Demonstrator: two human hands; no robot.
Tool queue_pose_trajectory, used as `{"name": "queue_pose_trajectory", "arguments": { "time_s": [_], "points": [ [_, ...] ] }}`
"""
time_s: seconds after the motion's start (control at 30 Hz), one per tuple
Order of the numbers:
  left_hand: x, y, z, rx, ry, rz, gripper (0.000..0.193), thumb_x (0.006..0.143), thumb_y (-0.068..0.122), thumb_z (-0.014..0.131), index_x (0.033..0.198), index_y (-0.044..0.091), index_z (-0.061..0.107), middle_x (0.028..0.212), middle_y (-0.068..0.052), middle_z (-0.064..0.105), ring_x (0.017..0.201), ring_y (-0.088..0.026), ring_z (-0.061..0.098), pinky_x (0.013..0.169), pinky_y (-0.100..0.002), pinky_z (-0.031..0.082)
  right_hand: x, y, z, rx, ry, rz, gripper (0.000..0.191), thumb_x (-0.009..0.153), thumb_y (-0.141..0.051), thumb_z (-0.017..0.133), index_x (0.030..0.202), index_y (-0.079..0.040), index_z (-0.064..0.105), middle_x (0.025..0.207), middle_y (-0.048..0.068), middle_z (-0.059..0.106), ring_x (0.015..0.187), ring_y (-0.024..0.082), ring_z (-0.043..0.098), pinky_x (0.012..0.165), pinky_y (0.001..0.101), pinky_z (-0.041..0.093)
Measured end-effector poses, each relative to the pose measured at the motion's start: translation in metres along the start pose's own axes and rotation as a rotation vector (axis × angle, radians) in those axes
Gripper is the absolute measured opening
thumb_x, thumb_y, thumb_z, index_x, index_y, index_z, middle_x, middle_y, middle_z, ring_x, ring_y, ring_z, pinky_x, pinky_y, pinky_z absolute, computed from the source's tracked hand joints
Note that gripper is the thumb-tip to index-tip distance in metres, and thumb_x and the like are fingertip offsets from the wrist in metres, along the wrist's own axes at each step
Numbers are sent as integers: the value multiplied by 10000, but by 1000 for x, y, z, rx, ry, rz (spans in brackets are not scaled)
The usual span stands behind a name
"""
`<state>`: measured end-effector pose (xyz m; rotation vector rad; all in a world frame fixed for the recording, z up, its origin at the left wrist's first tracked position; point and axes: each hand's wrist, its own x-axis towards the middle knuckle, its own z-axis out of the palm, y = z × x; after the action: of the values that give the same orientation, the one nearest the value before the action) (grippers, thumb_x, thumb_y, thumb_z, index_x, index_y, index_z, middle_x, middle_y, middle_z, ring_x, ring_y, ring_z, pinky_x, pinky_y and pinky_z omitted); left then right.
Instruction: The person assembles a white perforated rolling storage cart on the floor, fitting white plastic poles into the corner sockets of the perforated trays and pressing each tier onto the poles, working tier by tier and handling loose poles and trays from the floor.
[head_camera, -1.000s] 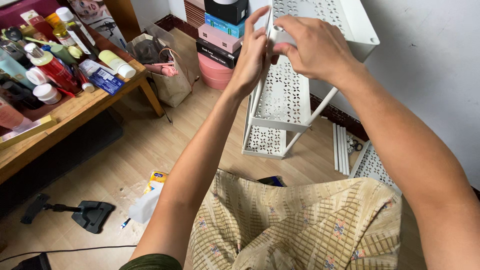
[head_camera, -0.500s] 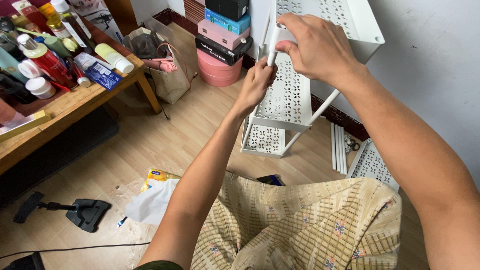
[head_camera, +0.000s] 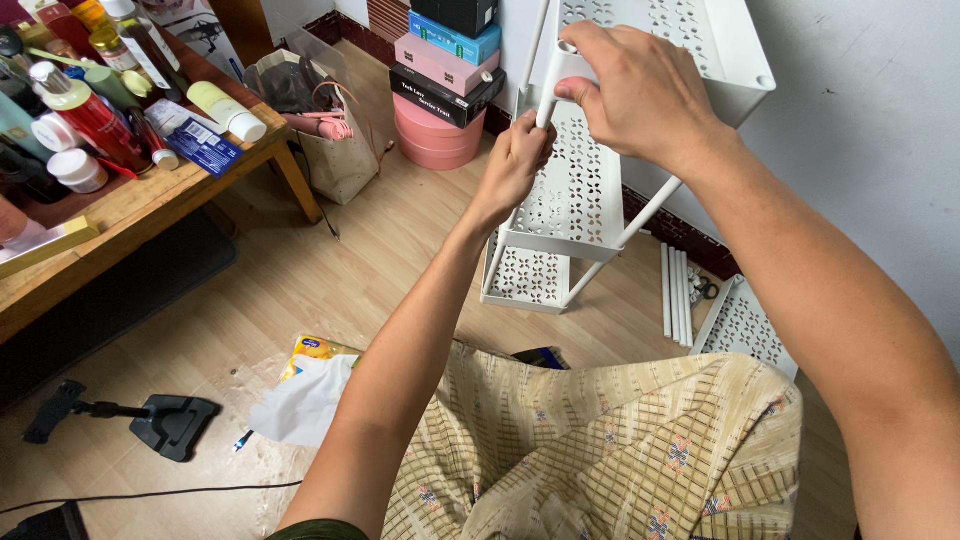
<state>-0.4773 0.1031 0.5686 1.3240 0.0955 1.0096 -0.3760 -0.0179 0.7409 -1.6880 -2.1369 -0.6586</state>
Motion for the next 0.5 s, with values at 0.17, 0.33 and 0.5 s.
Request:
{"name": "queue_pose_trajectory", "arguments": {
  "time_s": [0.17, 0.33, 0.5],
  "points": [
    [1, 1, 0, -7, -8, 1, 210, 1049, 162, 412, 885, 58, 491, 726, 50, 392, 650, -58, 340, 566, -267, 296, 0, -2, 0, 3, 9, -3, 377, 1010, -283, 760, 1287, -57, 642, 915, 182, 701, 790, 381, 686, 661, 485, 528],
    [-1, 4, 3, -8, -1, -12, 196, 1034, 166, 416, 897, 56, 503, 731, 47, 404, 654, -59, 349, 569, -262, 305, -2, -3, 0, -5, 8, -8, 366, 1013, -273, 755, 1291, -62, 644, 939, 179, 701, 809, 383, 679, 677, 484, 528],
    [-2, 5, 12, 47, 17, 3, 208, 1036, 167, 420, 882, 52, 500, 732, 37, 419, 662, -68, 363, 580, -268, 324, -9, 3, -1, 0, 23, -43, 358, 1011, -260, 751, 1266, -43, 627, 937, 169, 696, 851, 378, 674, 691, 481, 526]
  ]
}}
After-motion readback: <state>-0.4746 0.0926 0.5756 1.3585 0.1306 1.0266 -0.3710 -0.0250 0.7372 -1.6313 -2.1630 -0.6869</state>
